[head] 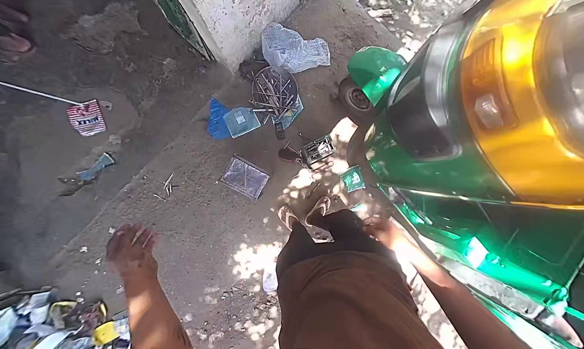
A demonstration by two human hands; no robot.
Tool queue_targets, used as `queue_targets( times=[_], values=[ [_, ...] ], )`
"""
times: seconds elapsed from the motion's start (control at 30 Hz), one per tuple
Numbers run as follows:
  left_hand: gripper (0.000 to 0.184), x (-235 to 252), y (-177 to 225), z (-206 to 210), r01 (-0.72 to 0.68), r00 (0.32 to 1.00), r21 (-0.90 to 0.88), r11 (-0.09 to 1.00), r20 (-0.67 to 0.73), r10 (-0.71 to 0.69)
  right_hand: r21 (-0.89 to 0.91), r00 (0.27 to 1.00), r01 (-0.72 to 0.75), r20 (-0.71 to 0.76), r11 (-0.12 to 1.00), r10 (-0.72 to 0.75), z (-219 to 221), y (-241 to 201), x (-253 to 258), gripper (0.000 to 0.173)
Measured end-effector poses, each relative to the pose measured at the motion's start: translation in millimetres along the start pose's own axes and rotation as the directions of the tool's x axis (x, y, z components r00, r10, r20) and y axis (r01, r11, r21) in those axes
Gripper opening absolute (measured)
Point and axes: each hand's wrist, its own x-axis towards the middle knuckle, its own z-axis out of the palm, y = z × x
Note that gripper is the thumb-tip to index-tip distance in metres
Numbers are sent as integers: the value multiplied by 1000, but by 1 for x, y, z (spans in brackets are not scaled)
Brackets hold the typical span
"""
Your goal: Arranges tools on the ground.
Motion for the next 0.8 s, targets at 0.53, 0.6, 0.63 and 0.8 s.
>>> queue_targets(
  times=[0.53, 0.6, 0.63, 0.8],
  values=[
    [45, -154, 79, 395, -944, 144, 218, 246, 947, -285, 49, 991, -130, -32, 990, 131, -53, -12, 145, 34],
    [45, -147, 82, 422, -943, 56, 205, 262, 874, -483, 152, 969, -225, -72, 962, 238, -62, -24, 160, 32],
    [46, -139, 83, 433, -947, 36, 212, 243, 818, -574, 162, 954, -268, -94, 950, 285, -65, -28, 164, 32],
    [49, -57, 77, 513, -998, 56, 61, -22, 631, -774, 142, 909, -336, -211, 931, 360, -65, -49, 207, 36]
  ],
)
